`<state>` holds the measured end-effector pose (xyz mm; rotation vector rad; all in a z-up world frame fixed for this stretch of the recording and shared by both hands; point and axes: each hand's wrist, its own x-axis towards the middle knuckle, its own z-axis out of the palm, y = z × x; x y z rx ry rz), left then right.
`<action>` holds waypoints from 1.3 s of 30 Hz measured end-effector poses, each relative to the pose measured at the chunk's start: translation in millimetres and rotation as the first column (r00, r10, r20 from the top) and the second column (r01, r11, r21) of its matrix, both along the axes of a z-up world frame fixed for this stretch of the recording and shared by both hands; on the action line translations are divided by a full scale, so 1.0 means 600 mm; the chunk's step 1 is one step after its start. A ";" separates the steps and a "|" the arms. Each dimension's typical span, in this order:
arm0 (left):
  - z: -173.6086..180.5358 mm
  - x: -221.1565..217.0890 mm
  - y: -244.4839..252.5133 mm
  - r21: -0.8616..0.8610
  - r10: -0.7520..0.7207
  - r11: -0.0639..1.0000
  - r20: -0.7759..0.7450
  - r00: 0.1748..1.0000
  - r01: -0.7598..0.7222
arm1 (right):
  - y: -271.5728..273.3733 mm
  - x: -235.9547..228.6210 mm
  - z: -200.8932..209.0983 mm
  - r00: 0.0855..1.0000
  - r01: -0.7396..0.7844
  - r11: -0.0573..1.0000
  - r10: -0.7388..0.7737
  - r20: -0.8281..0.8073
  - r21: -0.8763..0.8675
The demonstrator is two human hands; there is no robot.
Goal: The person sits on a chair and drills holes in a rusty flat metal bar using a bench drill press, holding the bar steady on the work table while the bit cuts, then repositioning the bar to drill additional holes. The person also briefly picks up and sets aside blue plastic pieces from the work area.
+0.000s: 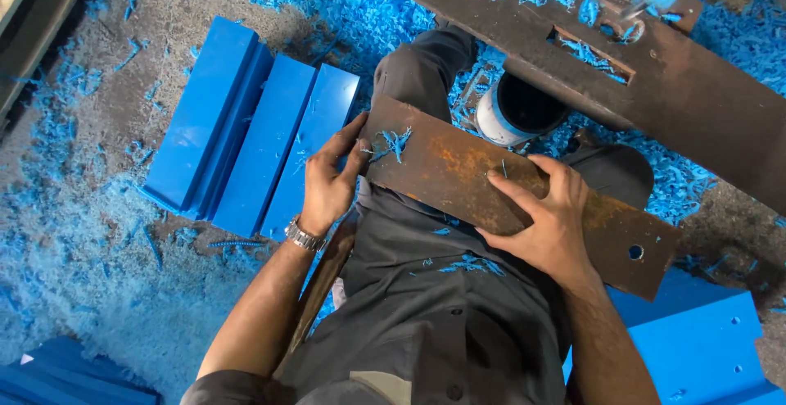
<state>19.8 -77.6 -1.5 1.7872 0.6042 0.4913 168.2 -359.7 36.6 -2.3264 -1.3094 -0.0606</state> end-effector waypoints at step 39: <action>0.034 0.036 -0.102 0.755 -0.477 0.533 -0.105 0.873 0.382 | -0.012 0.000 -0.034 0.999 0.010 1.000 -0.011 -0.048 -0.002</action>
